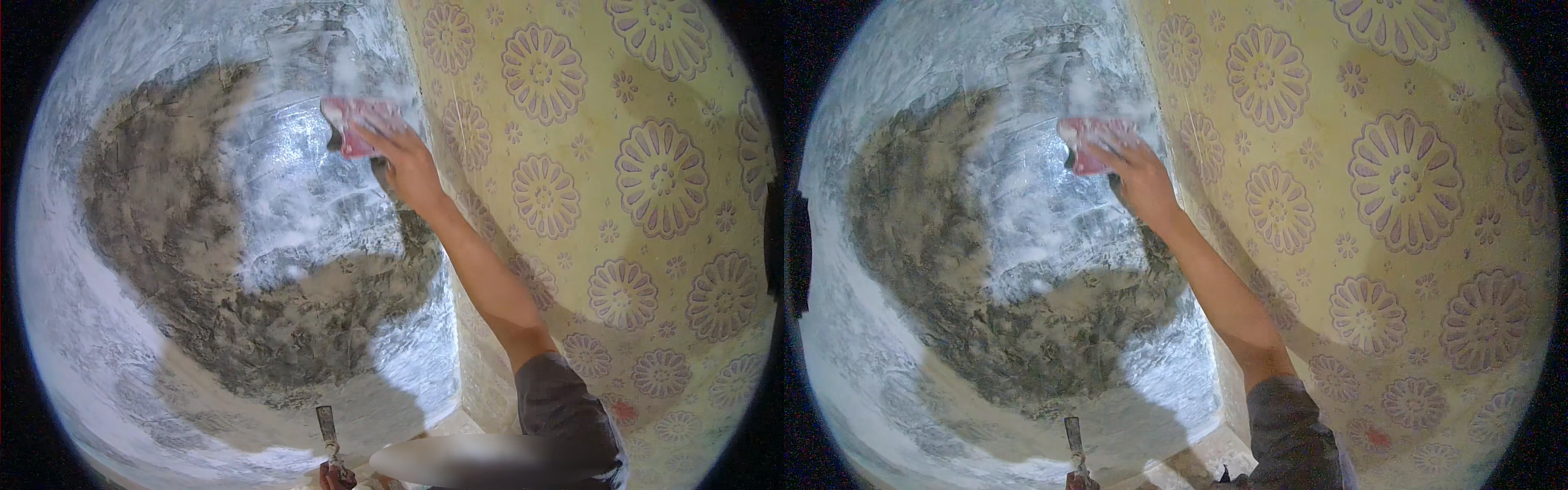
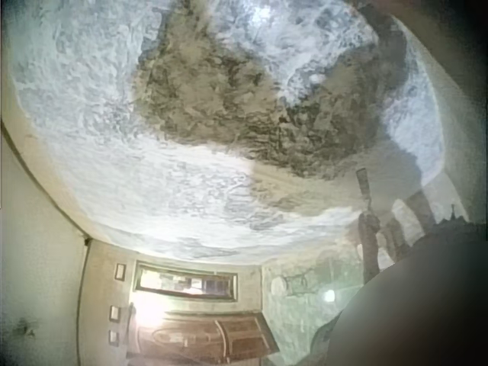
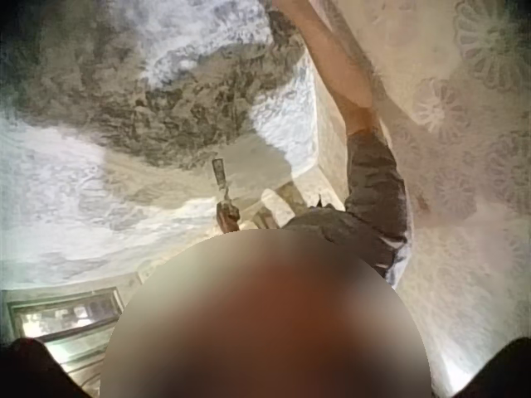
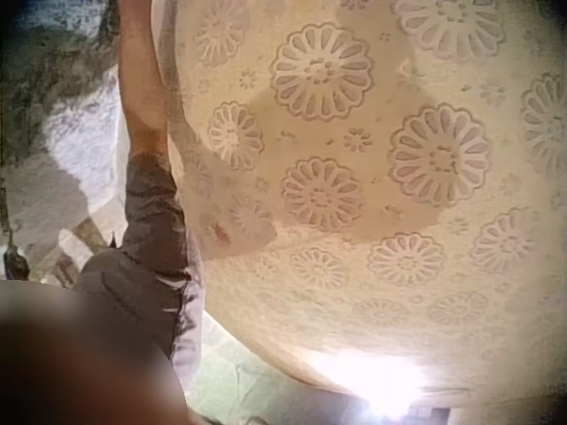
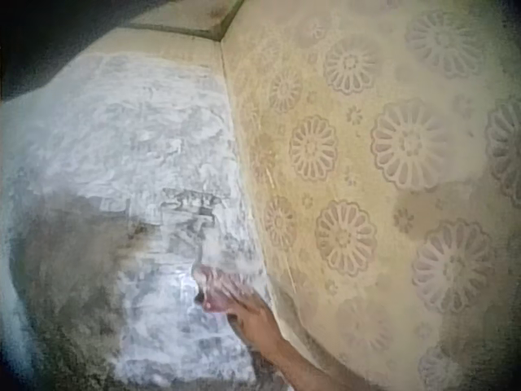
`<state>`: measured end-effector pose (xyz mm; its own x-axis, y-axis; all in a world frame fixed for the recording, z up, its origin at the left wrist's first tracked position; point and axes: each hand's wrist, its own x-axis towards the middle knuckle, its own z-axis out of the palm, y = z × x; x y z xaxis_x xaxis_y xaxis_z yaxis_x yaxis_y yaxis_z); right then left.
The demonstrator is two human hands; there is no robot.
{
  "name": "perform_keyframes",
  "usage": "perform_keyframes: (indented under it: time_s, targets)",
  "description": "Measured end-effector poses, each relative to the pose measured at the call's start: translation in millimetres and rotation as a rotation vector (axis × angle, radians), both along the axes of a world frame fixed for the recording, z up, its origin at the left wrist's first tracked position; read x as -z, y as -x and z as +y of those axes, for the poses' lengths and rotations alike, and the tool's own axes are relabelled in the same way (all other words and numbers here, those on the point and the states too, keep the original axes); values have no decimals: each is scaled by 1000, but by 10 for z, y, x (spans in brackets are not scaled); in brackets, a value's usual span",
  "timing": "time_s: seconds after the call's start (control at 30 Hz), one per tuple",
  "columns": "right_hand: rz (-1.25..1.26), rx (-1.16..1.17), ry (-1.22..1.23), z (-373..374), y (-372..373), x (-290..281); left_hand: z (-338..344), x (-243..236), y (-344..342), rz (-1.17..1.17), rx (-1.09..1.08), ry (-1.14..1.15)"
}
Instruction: The person patches a damaged section of a wall by applying joint compound with a putty knife.
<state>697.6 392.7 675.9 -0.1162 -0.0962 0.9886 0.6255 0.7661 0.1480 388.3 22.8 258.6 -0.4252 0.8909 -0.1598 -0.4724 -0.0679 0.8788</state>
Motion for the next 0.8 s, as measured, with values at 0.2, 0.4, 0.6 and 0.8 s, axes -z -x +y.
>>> perform_keyframes:
  time_s: [0.2,0.4,0.6,0.8]
  targets:
    - [137,94,-91,92,-29,-429,62,-209,-104,91,-25,64]
    - [133,195,32,310,96,-514,143,304,163,34,-79,-35]
    - [221,-45,2,74,-63,-515,57,-170,-113,129,-78,10]
    - [171,87,106,177,-110,-1137,267,337,175,-46,-3,-24]
